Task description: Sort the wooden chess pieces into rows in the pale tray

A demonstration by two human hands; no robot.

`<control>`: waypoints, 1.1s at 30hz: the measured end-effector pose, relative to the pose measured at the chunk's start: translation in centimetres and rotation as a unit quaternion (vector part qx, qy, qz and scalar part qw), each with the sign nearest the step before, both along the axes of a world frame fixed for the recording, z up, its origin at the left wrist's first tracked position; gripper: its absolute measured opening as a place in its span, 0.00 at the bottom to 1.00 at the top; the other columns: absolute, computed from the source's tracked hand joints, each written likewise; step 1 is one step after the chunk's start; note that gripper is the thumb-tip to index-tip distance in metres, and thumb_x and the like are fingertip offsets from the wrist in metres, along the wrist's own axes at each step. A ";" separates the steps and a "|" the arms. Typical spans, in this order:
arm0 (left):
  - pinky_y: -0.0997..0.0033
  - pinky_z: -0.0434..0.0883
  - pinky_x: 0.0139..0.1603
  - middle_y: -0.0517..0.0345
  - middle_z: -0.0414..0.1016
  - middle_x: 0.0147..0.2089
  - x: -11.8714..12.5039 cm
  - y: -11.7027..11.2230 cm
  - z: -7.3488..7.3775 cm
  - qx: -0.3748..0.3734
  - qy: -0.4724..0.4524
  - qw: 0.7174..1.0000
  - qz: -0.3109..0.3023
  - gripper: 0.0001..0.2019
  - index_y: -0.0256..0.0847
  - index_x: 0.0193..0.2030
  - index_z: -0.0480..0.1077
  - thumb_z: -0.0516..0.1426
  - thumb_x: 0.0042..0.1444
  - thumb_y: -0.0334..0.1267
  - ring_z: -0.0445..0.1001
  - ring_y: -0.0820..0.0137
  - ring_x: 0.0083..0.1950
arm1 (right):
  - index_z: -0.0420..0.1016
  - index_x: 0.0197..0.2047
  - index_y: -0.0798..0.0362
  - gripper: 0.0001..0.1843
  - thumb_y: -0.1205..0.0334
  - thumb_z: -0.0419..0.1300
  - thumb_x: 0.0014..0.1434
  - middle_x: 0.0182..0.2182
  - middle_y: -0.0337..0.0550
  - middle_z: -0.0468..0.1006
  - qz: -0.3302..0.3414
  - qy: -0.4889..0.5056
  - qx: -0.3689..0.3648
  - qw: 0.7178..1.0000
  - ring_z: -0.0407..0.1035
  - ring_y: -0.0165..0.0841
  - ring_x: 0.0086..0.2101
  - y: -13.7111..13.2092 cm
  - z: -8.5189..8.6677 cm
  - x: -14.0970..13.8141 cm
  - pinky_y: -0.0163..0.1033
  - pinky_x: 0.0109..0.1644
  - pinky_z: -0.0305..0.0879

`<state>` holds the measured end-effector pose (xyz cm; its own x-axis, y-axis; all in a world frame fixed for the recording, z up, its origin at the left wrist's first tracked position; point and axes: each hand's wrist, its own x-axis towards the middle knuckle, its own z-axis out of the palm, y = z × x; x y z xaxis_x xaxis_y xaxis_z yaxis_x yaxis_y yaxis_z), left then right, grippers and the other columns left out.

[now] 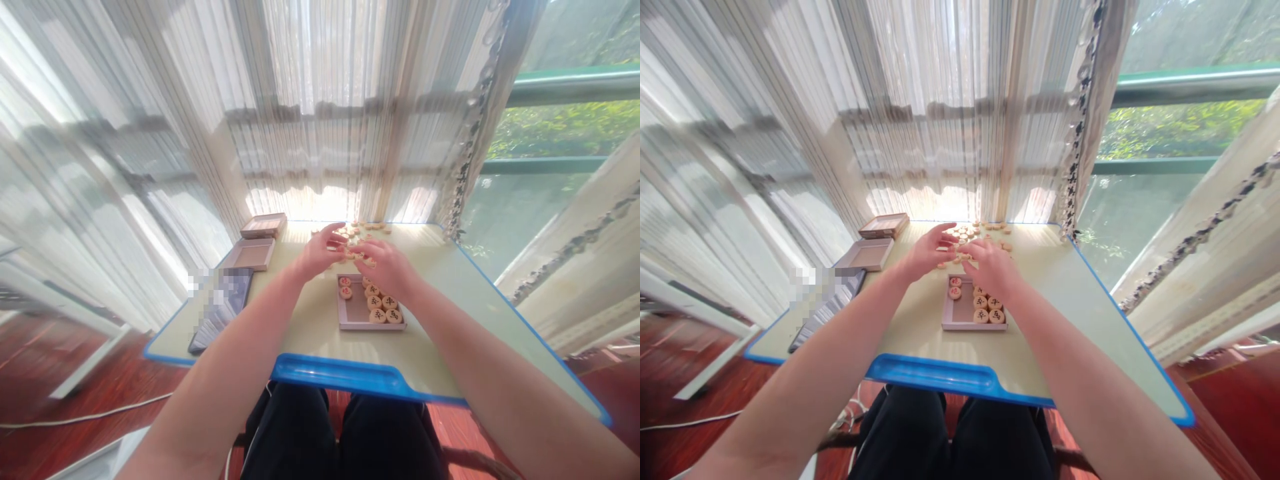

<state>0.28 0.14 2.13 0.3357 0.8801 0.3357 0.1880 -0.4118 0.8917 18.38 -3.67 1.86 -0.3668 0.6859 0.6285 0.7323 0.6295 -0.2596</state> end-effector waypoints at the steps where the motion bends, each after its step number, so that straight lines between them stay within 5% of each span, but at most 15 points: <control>1: 0.66 0.71 0.40 0.50 0.71 0.45 0.1 0.1 -0.1 -0.019 -0.018 1.000 -0.016 0.35 0.40 0.58 0.60 0.64 0.40 0.31 0.71 0.69 0.41 | 0.75 0.43 0.49 0.13 0.64 0.56 0.55 0.42 0.43 0.77 0.003 0.003 0.002 1.000 0.70 0.38 0.42 -0.1 0.0 -0.1 0.43 0.47 0.65; 9: 0.63 0.70 0.44 0.53 0.72 0.41 0.3 0.3 -0.6 -0.065 -0.082 0.991 -0.088 0.29 0.39 0.51 0.65 0.66 0.39 0.30 0.72 0.70 0.40 | 0.72 0.47 0.51 0.14 0.61 0.55 0.57 0.39 0.44 0.77 -0.047 0.023 -0.028 0.998 0.70 0.38 0.39 0.1 -0.1 0.1 0.44 0.43 0.66; 20: 0.56 0.65 0.53 0.47 0.76 0.47 0.1 -0.1 -0.1 -0.152 -0.168 0.950 -0.213 0.27 0.39 0.53 0.67 0.64 0.42 0.28 0.73 0.63 0.48 | 0.77 0.37 0.48 0.10 0.58 0.55 0.58 0.38 0.42 0.76 -0.018 0.009 -0.030 0.999 0.70 0.36 0.39 -0.1 0.3 0.1 0.41 0.43 0.65; 24: 0.58 0.67 0.51 0.45 0.75 0.49 -0.2 -0.1 -0.1 -0.165 -0.161 0.953 -0.195 0.26 0.38 0.52 0.68 0.65 0.43 0.30 0.74 0.63 0.48 | 0.75 0.44 0.48 0.14 0.54 0.54 0.59 0.39 0.44 0.75 -0.025 0.013 -0.059 0.998 0.69 0.34 0.34 -0.1 0.5 0.2 0.40 0.39 0.65; 28: 0.62 0.69 0.46 0.42 0.73 0.50 -0.7 0.0 -0.1 -0.176 -0.146 0.960 -0.164 0.28 0.37 0.52 0.67 0.66 0.41 0.32 0.75 0.64 0.45 | 0.75 0.40 0.47 0.10 0.56 0.56 0.58 0.37 0.42 0.75 0.001 -0.016 -0.070 0.997 0.68 0.32 0.31 0.2 0.1 0.3 0.39 0.40 0.63; 33: 0.63 0.69 0.44 0.43 0.77 0.41 -0.6 -0.4 0.2 -0.199 -0.108 0.960 -0.163 0.27 0.32 0.50 0.68 0.67 0.41 0.35 0.76 0.68 0.38 | 0.75 0.38 0.49 0.09 0.58 0.59 0.54 0.34 0.41 0.76 0.002 -0.020 -0.079 0.997 0.67 0.32 0.31 -0.2 0.1 0.1 0.37 0.35 0.61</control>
